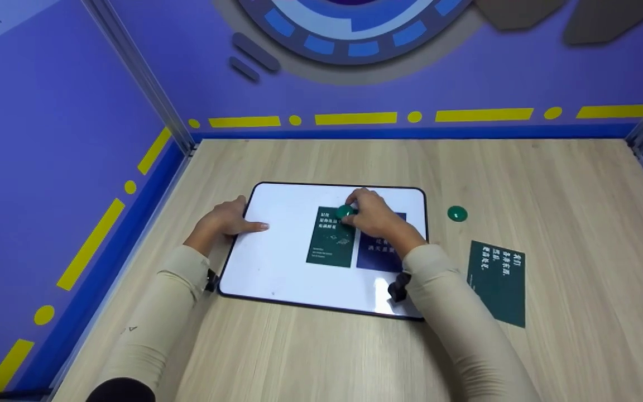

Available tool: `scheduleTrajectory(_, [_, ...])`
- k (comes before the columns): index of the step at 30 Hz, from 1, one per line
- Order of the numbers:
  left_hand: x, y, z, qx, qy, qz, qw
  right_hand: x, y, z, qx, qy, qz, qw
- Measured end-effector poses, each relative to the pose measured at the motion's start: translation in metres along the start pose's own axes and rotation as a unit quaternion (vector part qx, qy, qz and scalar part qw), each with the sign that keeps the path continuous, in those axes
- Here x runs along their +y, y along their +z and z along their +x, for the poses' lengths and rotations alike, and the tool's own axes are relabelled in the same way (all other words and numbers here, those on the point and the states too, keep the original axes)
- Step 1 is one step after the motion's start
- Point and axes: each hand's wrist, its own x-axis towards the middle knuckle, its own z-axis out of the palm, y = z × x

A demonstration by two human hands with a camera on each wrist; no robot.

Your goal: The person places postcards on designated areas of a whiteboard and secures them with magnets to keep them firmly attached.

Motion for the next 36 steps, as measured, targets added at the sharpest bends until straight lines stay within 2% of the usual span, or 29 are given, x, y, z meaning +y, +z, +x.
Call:
scheduleTrajectory(6, [0.0, 0.0, 0.002, 0.0, 0.005, 0.004, 1.0, -0.002, 0.004, 0.01, 0.0, 0.009, 0.005, 1.0])
scheduleTrajectory(14, [-0.002, 0.0, 0.004, -0.001, 0.01, 0.005, 0.9999, -0.002, 0.008, 0.018, 0.01, -0.026, -0.041, 0.9988])
scheduleTrajectory(19, [-0.002, -0.003, 0.003, -0.002, 0.004, 0.004, 1.0, -0.002, 0.009, 0.022, 0.003, -0.027, -0.045, 0.9986])
scheduleTrajectory(25, [-0.003, -0.004, 0.002, -0.003, 0.003, 0.003, 1.0, -0.006, 0.011, 0.023, 0.005, -0.02, -0.053, 0.9984])
scheduleTrajectory(36, [-0.003, -0.004, 0.003, -0.006, 0.003, -0.007, 1.0, -0.013, 0.015, 0.019, 0.021, -0.019, -0.1, 0.9945])
